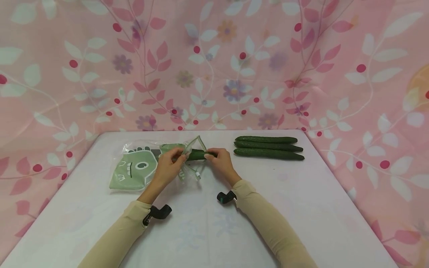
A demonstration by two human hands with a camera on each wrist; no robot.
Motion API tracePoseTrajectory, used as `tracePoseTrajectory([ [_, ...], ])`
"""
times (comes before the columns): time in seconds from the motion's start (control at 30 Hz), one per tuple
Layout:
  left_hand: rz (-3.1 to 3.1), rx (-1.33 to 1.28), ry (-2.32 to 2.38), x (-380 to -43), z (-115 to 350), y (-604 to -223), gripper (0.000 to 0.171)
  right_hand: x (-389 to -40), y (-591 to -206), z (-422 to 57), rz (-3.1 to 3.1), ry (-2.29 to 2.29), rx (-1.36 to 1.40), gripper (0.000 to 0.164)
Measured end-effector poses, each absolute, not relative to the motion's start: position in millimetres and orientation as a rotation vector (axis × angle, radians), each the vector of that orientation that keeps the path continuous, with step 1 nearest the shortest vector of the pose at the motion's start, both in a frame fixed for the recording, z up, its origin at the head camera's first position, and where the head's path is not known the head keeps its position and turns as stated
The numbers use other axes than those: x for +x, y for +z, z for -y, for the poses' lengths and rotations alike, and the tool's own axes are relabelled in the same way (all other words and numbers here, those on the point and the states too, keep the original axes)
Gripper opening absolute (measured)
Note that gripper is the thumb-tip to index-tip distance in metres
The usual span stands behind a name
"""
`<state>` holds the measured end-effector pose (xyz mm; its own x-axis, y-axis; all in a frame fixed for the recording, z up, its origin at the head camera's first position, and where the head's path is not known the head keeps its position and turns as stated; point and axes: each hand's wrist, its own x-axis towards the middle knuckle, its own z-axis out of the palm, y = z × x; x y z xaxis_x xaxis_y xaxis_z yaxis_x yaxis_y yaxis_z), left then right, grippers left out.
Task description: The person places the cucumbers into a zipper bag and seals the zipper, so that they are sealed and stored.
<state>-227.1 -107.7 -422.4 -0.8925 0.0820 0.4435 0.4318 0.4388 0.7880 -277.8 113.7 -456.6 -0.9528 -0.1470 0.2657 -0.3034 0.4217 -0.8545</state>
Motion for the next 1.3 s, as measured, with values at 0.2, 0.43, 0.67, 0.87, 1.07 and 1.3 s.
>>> tracePoseTrajectory([
  [0.2,2.353,-0.438,-1.430,-227,107,-422,0.014,-281,-455,-104,2.519,1.523,0.409,0.023],
  [0.43,2.357,-0.450,-1.440,-228,106,-422,0.014,-286,-459,-97,2.538,1.539,0.391,0.022],
  [0.67,2.362,-0.453,-1.454,-227,106,-422,0.013,-287,-462,-103,2.648,1.543,0.437,0.026],
  [0.87,2.374,-0.447,-1.452,-227,106,-422,0.014,-285,-460,-121,2.707,1.504,0.547,0.035],
  [1.07,2.359,-0.451,-1.461,-228,107,-423,0.014,-283,-459,-145,2.717,1.515,0.523,0.029],
  [1.3,2.352,-0.454,-1.478,-228,109,-423,0.014,-285,-458,-153,2.786,1.443,0.446,0.023],
])
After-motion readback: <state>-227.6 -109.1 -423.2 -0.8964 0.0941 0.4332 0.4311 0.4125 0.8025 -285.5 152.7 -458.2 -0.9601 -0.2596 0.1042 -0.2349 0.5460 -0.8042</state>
